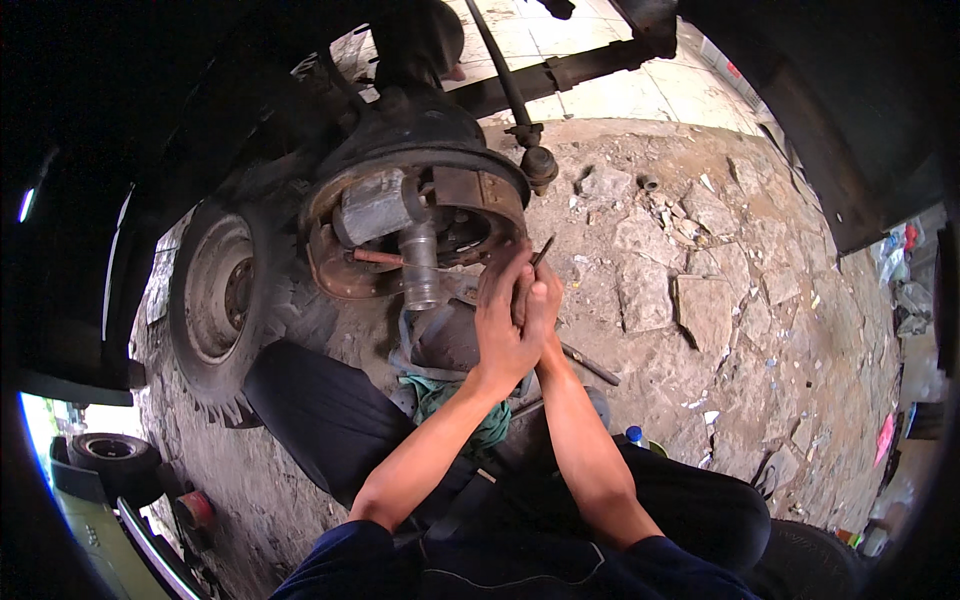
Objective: The person works on a drum brake assembly of a vehicle, handling springs and components with their hands and using a tool to adjust the mechanism.
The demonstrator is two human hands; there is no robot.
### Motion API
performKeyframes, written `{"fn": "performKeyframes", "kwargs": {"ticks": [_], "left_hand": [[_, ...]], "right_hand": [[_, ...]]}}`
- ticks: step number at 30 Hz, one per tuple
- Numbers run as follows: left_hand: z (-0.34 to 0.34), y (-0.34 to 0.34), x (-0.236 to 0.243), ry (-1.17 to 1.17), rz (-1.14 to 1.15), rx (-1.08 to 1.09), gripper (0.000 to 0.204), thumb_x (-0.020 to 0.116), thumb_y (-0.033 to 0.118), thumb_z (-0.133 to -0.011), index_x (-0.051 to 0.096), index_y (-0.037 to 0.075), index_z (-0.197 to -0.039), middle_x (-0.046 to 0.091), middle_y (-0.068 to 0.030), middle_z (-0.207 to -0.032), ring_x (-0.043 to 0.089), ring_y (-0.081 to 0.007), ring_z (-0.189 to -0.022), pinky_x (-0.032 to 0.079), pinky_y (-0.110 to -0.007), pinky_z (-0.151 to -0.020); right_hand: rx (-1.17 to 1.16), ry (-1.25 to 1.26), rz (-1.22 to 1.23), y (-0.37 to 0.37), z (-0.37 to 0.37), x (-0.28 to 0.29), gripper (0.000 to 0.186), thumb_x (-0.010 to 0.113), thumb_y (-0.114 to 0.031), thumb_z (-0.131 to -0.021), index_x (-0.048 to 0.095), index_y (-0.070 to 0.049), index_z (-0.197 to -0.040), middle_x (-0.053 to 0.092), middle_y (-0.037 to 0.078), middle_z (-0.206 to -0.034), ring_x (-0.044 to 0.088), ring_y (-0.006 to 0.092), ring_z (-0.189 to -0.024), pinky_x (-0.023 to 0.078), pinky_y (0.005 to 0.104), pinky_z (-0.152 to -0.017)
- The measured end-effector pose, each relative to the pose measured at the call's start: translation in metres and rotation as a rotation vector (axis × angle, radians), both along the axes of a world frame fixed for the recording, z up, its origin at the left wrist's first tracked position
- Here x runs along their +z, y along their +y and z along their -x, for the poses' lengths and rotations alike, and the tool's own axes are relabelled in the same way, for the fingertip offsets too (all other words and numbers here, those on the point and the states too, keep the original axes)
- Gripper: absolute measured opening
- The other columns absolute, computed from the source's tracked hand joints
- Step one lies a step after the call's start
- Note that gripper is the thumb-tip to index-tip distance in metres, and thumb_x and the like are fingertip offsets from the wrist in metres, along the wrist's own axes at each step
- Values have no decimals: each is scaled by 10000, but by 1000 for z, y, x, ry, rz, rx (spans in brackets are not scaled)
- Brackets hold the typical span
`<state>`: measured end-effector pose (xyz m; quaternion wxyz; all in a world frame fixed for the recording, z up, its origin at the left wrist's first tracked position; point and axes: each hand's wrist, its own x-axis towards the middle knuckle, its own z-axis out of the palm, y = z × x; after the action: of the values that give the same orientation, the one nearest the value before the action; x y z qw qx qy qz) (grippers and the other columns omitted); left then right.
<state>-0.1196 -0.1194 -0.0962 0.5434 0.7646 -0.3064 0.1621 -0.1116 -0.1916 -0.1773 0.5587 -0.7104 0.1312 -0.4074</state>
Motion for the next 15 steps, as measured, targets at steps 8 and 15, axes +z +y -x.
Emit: {"fn": "performKeyframes", "kwargs": {"ticks": [8,15], "left_hand": [[3,92,42,284,137,96,273,469,228,-1016,531,45,-823,516,-27,-620,465,-81,-499,398,-250,-485],[-46,139,41,862,455,201,237,554,288,-986,602,56,-996,578,9,-873,522,-97,-718,435,-259,-626]], "right_hand": [[247,88,-127,22,-17,36,264,685,-236,-880,572,0,-851,594,172,-706,560,261,-611,450,354,-589],[418,63,-52,23,-34,60,344,792,-280,-790,701,3,-964,710,131,-828,664,166,-755,504,314,-702]]}}
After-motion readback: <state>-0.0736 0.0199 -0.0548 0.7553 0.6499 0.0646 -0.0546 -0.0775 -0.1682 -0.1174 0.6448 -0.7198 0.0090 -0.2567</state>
